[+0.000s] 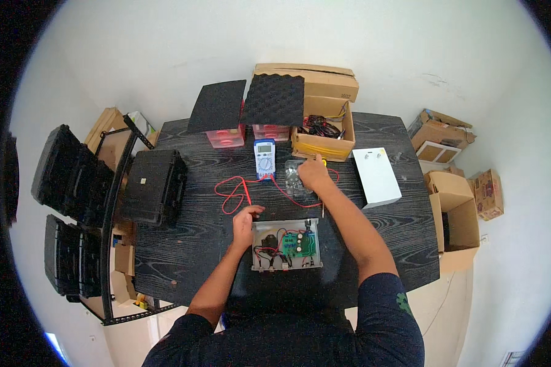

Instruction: The person assembles an electronic device inside a white metal enclosure. They connect wires to a green circuit board, secure components with a screwdriver, and use a multimeter to test the connections. The person handles the enclosure, circuit board, and various wires throughout the process.

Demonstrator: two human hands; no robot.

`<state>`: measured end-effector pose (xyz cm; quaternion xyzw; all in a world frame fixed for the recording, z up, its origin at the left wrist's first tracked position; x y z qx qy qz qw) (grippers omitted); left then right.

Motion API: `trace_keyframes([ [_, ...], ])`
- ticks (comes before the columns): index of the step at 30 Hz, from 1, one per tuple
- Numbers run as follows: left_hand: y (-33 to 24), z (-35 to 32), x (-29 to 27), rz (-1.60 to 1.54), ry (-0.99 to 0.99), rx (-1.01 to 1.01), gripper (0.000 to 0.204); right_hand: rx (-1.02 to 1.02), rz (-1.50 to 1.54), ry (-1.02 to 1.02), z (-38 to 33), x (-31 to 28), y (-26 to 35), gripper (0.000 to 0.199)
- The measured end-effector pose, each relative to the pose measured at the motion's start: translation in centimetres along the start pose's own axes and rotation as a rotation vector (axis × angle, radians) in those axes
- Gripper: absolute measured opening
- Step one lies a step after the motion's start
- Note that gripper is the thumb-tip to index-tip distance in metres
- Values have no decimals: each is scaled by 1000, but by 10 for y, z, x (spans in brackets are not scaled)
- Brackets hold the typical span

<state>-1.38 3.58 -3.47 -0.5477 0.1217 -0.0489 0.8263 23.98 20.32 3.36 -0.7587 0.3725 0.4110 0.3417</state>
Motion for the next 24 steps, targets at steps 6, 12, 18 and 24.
trace_keyframes([
  [6,16,-4,2,-43,85,34,33,-65,345,-234,-45,-21,-1,20],
  [12,15,7,9,-160,98,30,28,-511,824,-565,-83,-23,44,17],
  [18,29,11,8,-179,182,18,31,-594,946,-395,-109,-30,91,16],
  [24,31,11,8,-215,128,-50,21,-615,843,-433,-99,-19,99,19],
])
Point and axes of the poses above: each hand's wrist, its own z-axis towards the middle knuckle, its own x-axis out of the palm, y = z × x, the point moved 1 cm from there along z, towards the middle knuckle, and after that the axes turned 14 degrees about y, right-handed, at the moved point
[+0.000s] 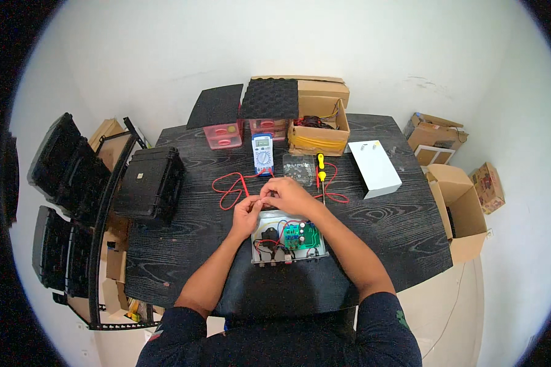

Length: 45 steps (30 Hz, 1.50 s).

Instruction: The person assembles an electronic device inside a white metal enclosure. They connect wires to a green circuit board, secure components with a screwdriver, and use a multimeter to test the connections. The person handles the enclosure, circuit board, and various wires throughout the process.

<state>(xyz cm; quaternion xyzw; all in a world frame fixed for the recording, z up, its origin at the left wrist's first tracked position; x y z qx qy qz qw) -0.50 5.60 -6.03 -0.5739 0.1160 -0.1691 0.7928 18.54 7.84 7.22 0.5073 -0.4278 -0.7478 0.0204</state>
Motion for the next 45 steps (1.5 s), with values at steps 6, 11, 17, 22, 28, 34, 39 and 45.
trace_keyframes([
  [6,-6,-1,-2,-54,-59,-29,17,200,-125,-172,1,-56,-48,30],
  [11,-5,-1,-2,-118,-51,-44,18,559,-554,181,1,-75,-106,16],
  [17,-1,-3,-4,-111,-82,-52,18,587,-612,348,21,-59,-137,10],
  [22,-2,-2,-4,-85,-70,-84,19,526,-610,389,24,-57,-160,9],
  [28,-4,-2,-2,-98,-81,-87,20,449,-572,402,21,-61,-155,7],
  [34,1,-2,-4,-108,-73,-91,19,528,-542,453,22,-61,-151,8],
  [39,-5,-1,-2,-65,-74,-110,17,477,-474,369,20,-59,-158,8],
  [45,-6,-1,-1,-53,-77,-89,16,425,-334,311,18,-58,-169,7],
])
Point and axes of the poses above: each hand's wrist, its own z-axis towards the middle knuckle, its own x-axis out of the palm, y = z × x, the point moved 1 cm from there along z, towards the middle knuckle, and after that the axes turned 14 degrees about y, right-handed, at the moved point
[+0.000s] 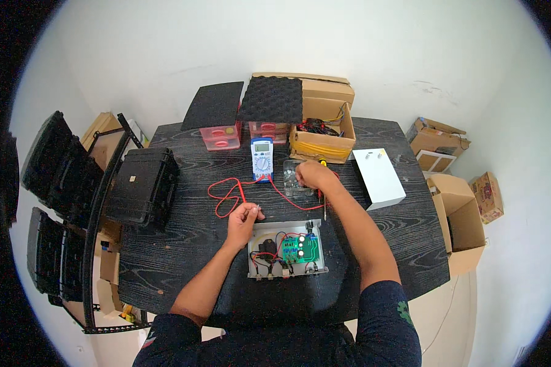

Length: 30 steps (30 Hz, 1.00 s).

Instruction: The person assembles an electronic device inside a white metal enclosure. They connect wires to a green circuit board, secure components with a screwdriver, and use a multimeter to test the connections. The person handles the enclosure, circuit board, and various wires throughout the process.

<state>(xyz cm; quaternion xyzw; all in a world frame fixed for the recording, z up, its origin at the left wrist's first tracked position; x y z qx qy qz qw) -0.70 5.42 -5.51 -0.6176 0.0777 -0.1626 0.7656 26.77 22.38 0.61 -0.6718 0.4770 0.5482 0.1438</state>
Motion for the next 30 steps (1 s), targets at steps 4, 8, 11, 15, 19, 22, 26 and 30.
trace_keyframes([
  [4,-4,-1,3,121,-11,8,17,97,-70,37,-3,-2,7,9],
  [8,-9,-3,5,257,-38,126,16,128,-113,-86,-25,-19,37,10],
  [11,-22,-5,9,353,-82,187,12,-4,94,-219,-50,-28,67,6],
  [15,-21,-5,14,488,-111,272,9,-376,627,-173,-77,9,116,9],
  [19,-37,-7,17,593,-50,309,9,-433,755,-182,-80,35,138,11],
  [22,-38,-8,17,610,-37,312,9,-410,768,-169,-76,45,136,10],
  [26,-40,-7,16,632,-37,352,8,-426,818,-194,-73,52,132,11],
  [30,-38,-7,16,648,-30,366,8,-416,920,-146,-73,55,131,11],
])
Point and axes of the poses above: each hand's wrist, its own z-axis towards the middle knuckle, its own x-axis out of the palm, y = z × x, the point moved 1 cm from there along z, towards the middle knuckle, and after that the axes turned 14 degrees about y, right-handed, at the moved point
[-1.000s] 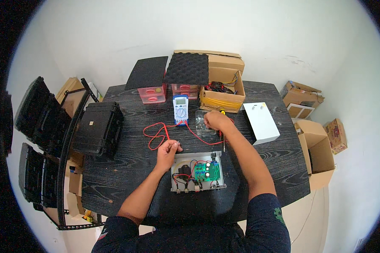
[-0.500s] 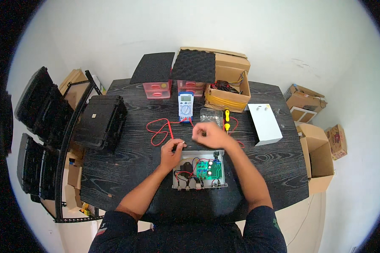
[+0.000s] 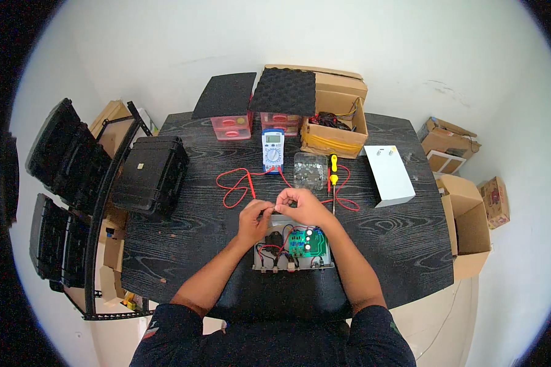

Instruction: The person assembles an electronic device inside a white metal enclosure. They connect wires to a green circuit board, secure components with a screwdriver, and use a multimeter to test the connections. The person handles the enclosure, circuit board, and various wires throughout the process.

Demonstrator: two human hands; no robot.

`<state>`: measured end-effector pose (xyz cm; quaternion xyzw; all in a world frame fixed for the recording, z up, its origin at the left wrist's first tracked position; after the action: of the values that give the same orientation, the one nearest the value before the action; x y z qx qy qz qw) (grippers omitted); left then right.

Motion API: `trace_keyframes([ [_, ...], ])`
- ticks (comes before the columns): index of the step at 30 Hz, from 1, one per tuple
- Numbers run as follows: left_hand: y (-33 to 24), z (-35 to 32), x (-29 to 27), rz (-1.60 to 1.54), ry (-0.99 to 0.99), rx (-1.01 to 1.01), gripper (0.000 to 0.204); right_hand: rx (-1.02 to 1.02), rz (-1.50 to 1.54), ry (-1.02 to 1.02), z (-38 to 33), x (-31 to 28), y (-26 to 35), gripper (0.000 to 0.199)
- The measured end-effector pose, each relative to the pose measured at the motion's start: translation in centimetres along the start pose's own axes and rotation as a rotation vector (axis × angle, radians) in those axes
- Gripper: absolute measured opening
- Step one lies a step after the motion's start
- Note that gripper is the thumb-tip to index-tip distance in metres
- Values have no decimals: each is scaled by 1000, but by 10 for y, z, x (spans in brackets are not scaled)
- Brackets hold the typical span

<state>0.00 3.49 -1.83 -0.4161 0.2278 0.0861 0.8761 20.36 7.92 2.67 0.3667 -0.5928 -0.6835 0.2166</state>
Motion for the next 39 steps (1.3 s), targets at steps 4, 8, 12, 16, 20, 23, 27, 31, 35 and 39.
trace_keyframes([
  [4,2,-1,1,26,-8,14,9,-43,11,-62,-1,3,1,11],
  [8,-1,0,2,18,-33,7,12,-32,-98,-161,-6,8,2,13],
  [12,5,-5,5,17,-60,22,16,-26,-251,-198,-9,11,20,12],
  [16,2,-6,7,-5,-89,26,22,-56,-280,-222,-11,12,18,11],
  [20,8,-11,11,-120,-161,-5,26,-63,-158,-171,-11,12,19,11],
  [23,-6,-4,1,-50,-179,59,26,-85,90,-140,-11,13,11,11],
  [27,-26,4,-12,121,-171,134,29,-140,396,-129,-12,18,13,12],
  [31,-44,14,-20,242,-139,192,32,-203,525,-152,-13,20,20,12],
  [35,-56,18,-25,385,-103,226,36,-184,545,-133,-13,21,27,11],
  [39,-55,16,-34,449,5,270,31,-154,457,-148,-16,17,29,7],
])
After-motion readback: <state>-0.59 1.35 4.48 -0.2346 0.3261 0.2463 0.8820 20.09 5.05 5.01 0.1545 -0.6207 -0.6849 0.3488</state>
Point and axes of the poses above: each hand's wrist, its own z-axis towards the middle knuckle, its own x-axis out of the palm, y = z × x, the point moved 1 cm from there along z, towards the middle knuckle, and after that the axes turned 14 degrees about y, right-handed, at the moved point
